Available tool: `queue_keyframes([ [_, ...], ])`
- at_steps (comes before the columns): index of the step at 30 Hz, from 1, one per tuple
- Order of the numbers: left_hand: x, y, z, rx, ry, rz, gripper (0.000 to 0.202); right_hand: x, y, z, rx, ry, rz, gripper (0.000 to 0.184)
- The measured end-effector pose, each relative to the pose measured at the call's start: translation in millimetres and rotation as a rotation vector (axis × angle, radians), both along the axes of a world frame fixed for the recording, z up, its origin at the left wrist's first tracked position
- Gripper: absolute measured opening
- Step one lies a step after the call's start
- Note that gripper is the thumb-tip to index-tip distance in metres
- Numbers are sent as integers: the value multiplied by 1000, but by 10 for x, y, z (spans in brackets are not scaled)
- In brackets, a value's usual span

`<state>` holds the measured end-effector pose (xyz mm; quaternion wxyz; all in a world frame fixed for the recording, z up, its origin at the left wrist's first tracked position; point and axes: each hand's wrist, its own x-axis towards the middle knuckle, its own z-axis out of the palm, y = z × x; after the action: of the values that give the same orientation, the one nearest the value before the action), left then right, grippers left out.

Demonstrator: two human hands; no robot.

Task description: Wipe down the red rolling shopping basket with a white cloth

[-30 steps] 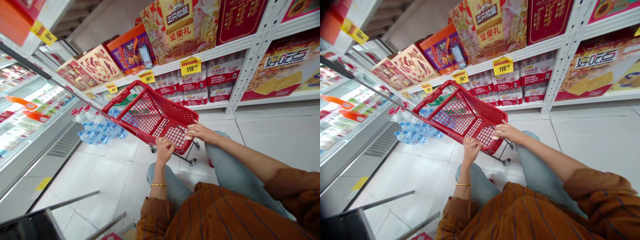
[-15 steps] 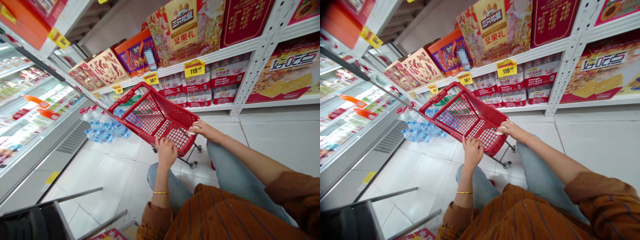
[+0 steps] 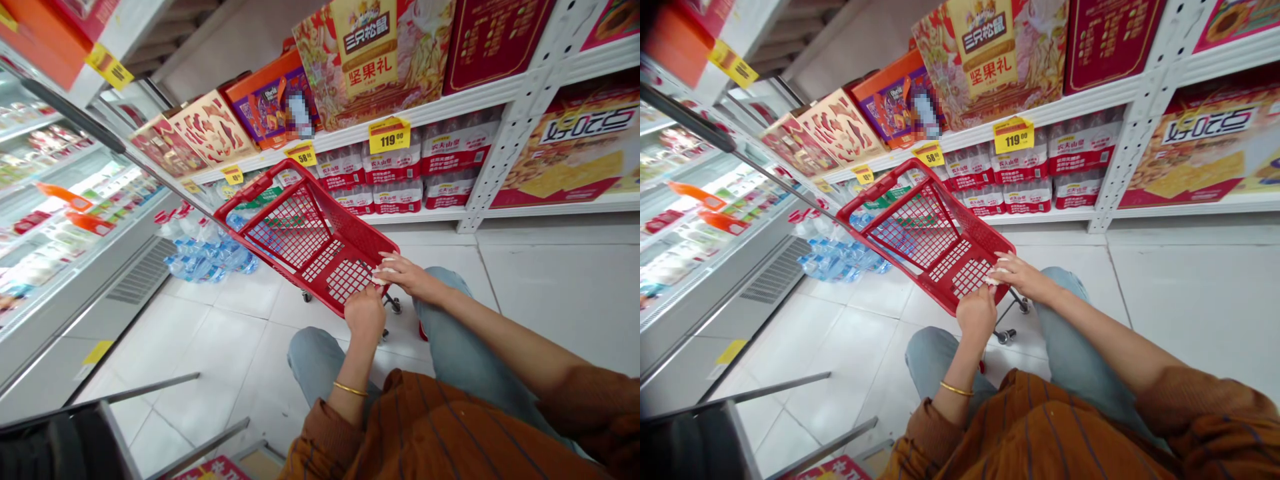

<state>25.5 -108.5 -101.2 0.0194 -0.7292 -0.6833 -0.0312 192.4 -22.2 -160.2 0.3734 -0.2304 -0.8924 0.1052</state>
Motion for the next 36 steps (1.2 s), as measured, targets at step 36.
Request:
queue_keyframes([
  [36,48,30,-26,15,-41,44,37,90,234,141,-69,176,-202,32],
])
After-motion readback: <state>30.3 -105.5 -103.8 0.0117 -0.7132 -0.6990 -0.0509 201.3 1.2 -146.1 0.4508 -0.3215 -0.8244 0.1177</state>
